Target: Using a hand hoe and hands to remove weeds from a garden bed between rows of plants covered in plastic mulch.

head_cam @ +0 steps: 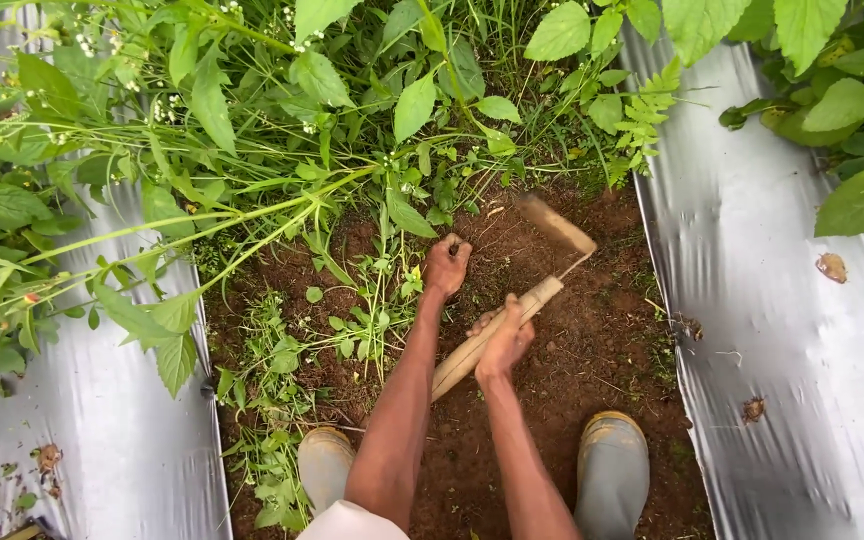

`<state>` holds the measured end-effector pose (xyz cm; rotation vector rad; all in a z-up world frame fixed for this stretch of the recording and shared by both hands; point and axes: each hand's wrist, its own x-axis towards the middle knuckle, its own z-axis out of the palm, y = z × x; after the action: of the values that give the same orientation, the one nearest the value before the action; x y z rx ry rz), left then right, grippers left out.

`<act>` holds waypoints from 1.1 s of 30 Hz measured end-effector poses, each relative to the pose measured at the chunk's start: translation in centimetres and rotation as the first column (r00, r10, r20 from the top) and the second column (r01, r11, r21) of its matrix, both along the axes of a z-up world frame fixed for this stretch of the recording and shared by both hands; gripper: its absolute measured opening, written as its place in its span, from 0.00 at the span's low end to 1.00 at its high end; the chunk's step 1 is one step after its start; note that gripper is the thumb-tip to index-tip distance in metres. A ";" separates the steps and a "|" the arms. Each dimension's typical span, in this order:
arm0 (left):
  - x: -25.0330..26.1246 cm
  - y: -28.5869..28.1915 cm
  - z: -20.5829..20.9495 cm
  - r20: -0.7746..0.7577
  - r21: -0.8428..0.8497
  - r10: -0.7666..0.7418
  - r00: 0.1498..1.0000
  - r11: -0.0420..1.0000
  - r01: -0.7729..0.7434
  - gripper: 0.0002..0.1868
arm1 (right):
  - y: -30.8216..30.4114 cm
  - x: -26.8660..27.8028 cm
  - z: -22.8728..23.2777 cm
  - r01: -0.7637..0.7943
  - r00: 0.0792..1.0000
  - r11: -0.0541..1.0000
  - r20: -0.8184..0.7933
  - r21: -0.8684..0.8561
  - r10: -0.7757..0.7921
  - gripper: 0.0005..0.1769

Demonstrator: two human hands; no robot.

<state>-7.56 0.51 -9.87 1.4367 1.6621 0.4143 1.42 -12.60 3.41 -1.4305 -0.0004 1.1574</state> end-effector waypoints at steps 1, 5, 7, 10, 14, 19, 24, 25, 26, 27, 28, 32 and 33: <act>0.0 -0.1 0.0 0.007 0.002 0.002 1.000 1.000 -0.002 0.20 | -0.7 -0.9 -0.7 -0.002 1.000 1.000 0.007 0.002 0.002 0.19; -0.3 0.2 -0.1 -0.025 0.010 -0.003 1.000 1.000 0.003 0.17 | -1.1 -1.9 0.3 -0.192 0.981 0.978 -0.052 -0.082 0.188 0.22; -0.4 -0.5 -0.6 -0.045 0.009 -0.018 0.999 1.000 0.019 0.17 | -1.0 -1.0 2.0 -0.171 0.984 0.983 -0.062 -0.065 0.167 0.22; -0.5 -0.1 -1.1 -0.040 0.014 0.000 0.999 1.000 0.001 0.18 | 0.3 0.0 3.0 -0.014 0.999 1.000 -0.034 -0.013 0.014 0.21; -0.8 0.2 -2.5 -0.014 0.041 0.005 1.000 0.999 -0.004 0.17 | -0.6 -2.8 0.8 0.088 0.995 0.996 -0.040 -0.023 -0.089 0.20; -0.8 -0.1 -1.4 0.003 0.034 0.000 1.000 0.999 0.000 0.18 | -1.9 -4.4 -1.3 -0.077 0.996 0.991 -0.043 -0.109 0.073 0.20; -1.1 -0.3 -2.1 -0.013 0.028 -0.007 1.000 1.000 0.007 0.17 | 0.7 -0.8 2.0 0.155 0.986 0.988 -0.056 -0.021 -0.156 0.20; -1.3 -0.6 -2.3 -0.015 0.019 -0.016 1.000 1.000 0.016 0.17 | 0.5 -0.8 2.4 0.164 0.985 0.986 -0.057 -0.031 -0.166 0.20; -1.2 -0.3 -2.4 0.004 0.022 -0.004 1.000 1.000 0.004 0.17 | 0.7 -0.7 2.9 0.200 0.978 0.979 -0.049 -0.023 -0.201 0.20; -1.3 0.0 -2.5 0.024 0.024 0.008 1.000 1.000 -0.009 0.17 | 1.0 -0.5 3.4 0.236 0.971 0.972 -0.042 -0.014 -0.237 0.20; -1.2 0.0 -2.0 0.026 0.026 0.013 1.000 1.000 -0.014 0.17 | 0.4 -1.5 2.2 0.231 0.972 0.973 -0.040 -0.013 -0.231 0.20; -1.4 0.0 -2.4 -0.008 0.028 0.006 1.000 1.000 -0.005 0.17 | -1.4 -3.6 -1.3 -0.067 0.995 0.992 -0.081 -0.106 0.059 0.19; -1.5 0.1 -2.9 -0.022 0.022 0.001 1.000 1.000 0.000 0.17 | -1.6 -3.7 -1.8 -0.091 0.994 0.989 -0.062 -0.119 0.084 0.20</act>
<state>-9.10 0.63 -12.79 1.4621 1.6804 0.4201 -2.33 -14.19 1.65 -1.5162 0.0483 1.2890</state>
